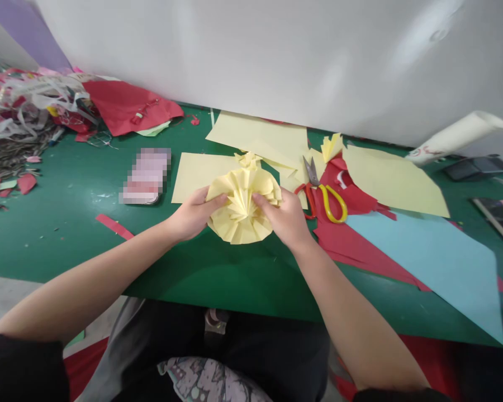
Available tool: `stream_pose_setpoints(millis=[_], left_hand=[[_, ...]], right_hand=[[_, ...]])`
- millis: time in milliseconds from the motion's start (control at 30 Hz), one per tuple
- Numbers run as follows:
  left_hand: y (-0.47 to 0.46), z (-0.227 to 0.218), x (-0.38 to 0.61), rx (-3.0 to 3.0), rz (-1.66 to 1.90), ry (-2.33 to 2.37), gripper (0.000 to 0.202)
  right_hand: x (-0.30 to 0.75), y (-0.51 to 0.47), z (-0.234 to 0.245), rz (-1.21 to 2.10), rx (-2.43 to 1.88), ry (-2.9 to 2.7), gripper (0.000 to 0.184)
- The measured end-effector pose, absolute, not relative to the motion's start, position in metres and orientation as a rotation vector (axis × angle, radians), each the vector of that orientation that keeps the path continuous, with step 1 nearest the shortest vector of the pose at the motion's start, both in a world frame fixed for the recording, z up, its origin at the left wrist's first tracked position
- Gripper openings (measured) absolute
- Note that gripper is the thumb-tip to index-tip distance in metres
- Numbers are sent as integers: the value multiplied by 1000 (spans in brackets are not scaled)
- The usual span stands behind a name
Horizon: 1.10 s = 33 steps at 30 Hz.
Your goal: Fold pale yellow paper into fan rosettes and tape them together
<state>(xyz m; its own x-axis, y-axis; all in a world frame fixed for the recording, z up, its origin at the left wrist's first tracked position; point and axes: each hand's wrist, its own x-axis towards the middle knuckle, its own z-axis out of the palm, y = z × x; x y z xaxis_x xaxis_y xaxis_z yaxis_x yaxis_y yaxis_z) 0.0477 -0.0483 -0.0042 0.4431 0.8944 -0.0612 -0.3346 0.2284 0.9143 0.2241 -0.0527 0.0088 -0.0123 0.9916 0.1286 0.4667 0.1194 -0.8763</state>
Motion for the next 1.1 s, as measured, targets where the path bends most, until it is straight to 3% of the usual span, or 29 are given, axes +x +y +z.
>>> stream_pose_setpoints(millis=[233,367,500,733,967,1100], left_hand=[[-47,-6,47,984,916,763,25],[-45,-4,47,889,952,790,25],[-43,-2,47,810,915,901,25],[-40,0,50,656,880,906,46],[-40,-1,49,701,879,877,53],[-39,-3,49,718,893,895,55]], right_hand=[[222,-53,9,541,-1515,-1712,25],[224,-51,5,401,-1395,-1654,38],[227,-49,6,303,-1404,-1694,17],[228,-47,3,352,-1403,-1691,7],[233,-44,1,464,-1464,-1604,19],[239,-38,-1,720,-1390,-1488,21]])
